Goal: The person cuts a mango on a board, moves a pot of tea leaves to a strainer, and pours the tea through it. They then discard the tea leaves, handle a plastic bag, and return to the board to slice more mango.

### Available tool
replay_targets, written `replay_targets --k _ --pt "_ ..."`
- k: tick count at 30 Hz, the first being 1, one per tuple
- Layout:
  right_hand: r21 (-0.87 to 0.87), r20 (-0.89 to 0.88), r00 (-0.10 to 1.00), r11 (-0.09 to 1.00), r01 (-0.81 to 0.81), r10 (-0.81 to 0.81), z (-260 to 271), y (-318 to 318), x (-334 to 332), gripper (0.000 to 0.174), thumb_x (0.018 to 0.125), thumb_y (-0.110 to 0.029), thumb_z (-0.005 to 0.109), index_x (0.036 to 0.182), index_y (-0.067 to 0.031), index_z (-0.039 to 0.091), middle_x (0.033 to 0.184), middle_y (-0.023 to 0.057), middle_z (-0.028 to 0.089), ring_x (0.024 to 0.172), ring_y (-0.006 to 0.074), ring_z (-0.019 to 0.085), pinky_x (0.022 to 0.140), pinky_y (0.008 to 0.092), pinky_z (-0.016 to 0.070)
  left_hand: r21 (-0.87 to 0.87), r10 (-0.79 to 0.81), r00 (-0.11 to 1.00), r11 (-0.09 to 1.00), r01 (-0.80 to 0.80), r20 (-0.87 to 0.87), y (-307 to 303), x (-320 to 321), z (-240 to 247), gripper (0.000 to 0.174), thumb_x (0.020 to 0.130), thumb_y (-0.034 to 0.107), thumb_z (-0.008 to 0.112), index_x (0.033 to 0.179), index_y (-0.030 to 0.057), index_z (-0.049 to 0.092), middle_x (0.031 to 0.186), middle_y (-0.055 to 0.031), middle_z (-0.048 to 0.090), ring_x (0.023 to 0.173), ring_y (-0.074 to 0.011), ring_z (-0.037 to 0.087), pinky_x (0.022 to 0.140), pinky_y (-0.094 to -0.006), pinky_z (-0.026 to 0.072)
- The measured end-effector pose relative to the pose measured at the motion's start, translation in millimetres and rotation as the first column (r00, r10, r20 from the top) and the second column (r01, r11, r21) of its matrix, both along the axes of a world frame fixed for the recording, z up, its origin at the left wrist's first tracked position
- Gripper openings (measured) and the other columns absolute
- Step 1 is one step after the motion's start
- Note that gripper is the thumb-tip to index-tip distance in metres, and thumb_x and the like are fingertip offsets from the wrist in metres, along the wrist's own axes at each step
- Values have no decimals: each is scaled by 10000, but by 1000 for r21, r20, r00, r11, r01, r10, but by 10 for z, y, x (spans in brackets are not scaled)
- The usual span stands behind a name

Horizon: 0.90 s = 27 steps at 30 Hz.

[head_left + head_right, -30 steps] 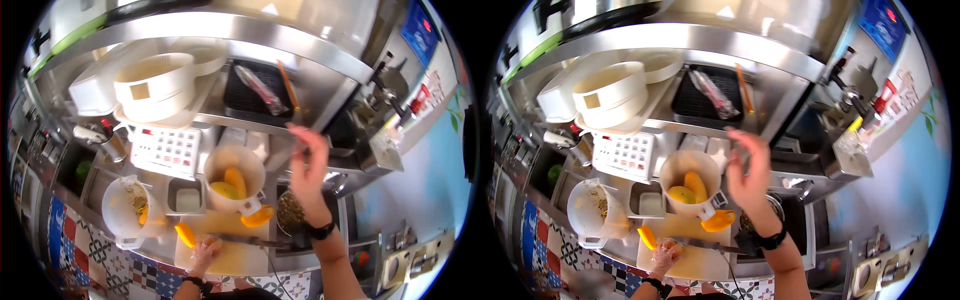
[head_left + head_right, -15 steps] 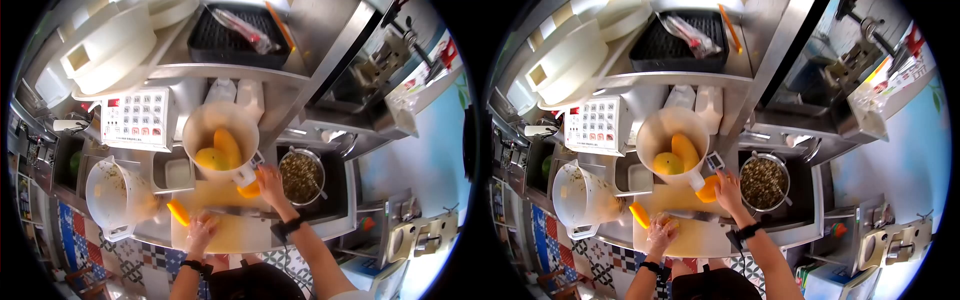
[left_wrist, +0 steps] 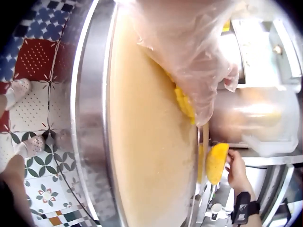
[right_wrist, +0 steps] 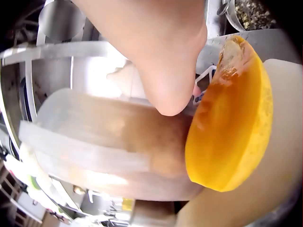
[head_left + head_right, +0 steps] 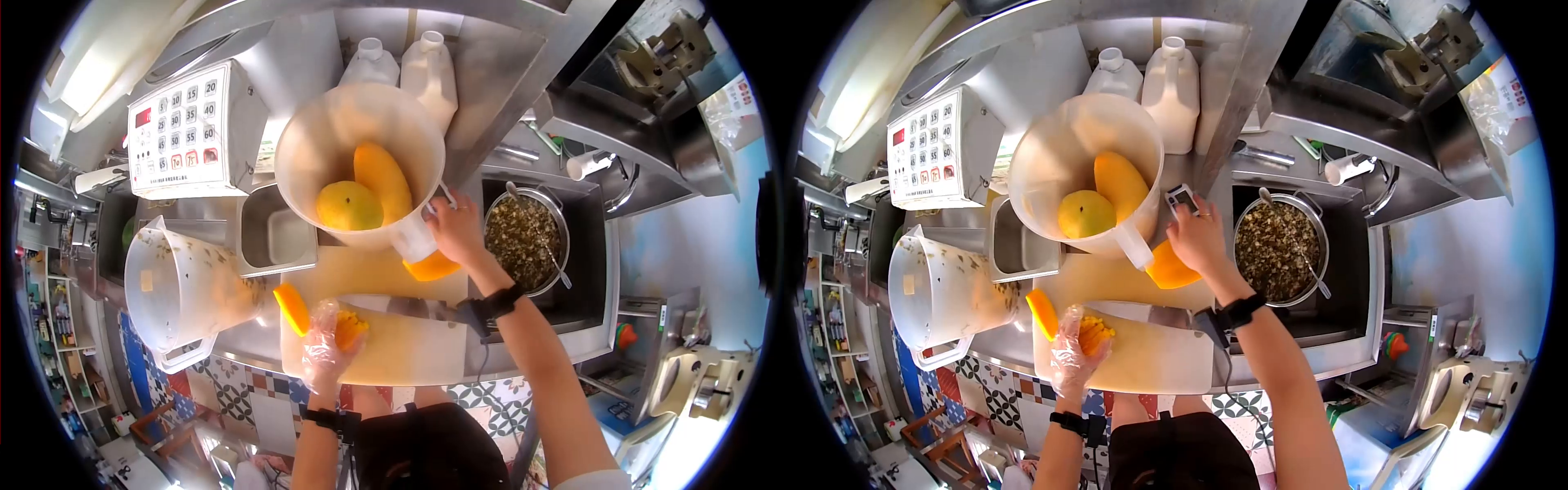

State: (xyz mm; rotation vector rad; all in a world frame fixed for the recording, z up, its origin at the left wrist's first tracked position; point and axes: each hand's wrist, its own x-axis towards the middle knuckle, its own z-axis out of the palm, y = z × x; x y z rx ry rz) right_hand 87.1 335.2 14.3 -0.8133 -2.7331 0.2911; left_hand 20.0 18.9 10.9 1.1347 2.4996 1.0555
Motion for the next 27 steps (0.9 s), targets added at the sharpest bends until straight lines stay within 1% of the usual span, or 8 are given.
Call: replay_targets --k 2,5,8,13,16,20,23,27 --pt "-148 -246 969 989 -6 -31 159 -39 167 267 759 -69 561 1022 -33 534 925 114 629 990 322 547 881 428 413 108 94 976 987 -116 195 -36 80 49 775 621 158 775 1292 44 404 1205 -181 497 1050 -352 535 923 -393 444" --pt "-214 -388 921 975 -67 -22 331 -411 736 323 691 25 546 1006 -40 511 815 102 555 788 323 532 725 419 443 41 113 991 992 -116 70 -191 198 35 867 648 144 753 1371 30 286 1296 -213 416 1145 -349 475 966 -392 409" --pt "-249 -135 982 955 -160 130 254 -828 1312 395 590 1 570 976 -54 507 913 133 534 881 349 498 780 440 416 -38 164 986 986 -165 -22 -331 296 -82 915 674 131 729 1412 26 200 1360 -225 353 1215 -354 417 998 -390 380" --pt "-174 162 981 982 -80 108 152 -1143 1445 515 572 -26 609 1072 -41 487 1075 120 501 982 330 491 857 437 393 -79 192 980 977 -196 -59 -107 386 -92 906 729 146 699 1428 30 135 1426 -258 214 1313 -427 234 1074 -483 229" --pt "-222 180 984 974 35 5 -17 -1086 1444 476 579 -21 600 1044 -40 502 1040 132 503 967 335 492 828 429 409 -132 302 951 942 -309 -74 126 345 -79 927 721 170 723 1428 43 136 1429 -260 206 1303 -429 251 1064 -466 249" --pt "-416 203 978 908 49 40 138 -1178 1496 346 623 -60 568 968 -49 535 971 154 526 931 351 515 749 445 447 -44 323 943 944 -327 -81 328 252 -63 873 663 230 749 1365 12 278 1294 -259 368 1177 -446 370 969 -502 360" --pt "-707 374 927 648 281 6 313 -1482 1490 241 764 -148 529 993 -71 521 819 191 602 755 406 587 669 485 472 -11 268 958 963 -270 -101 350 191 27 810 611 234 784 1287 41 382 1129 -189 461 1045 -378 463 872 -465 442" --pt "-761 387 921 579 293 44 246 -2040 1431 245 843 -208 584 919 -8 464 672 190 600 623 390 607 524 452 479 -84 177 978 979 -187 -115 299 164 48 669 685 205 760 1256 57 443 1146 -174 466 1052 -354 481 902 -415 438"
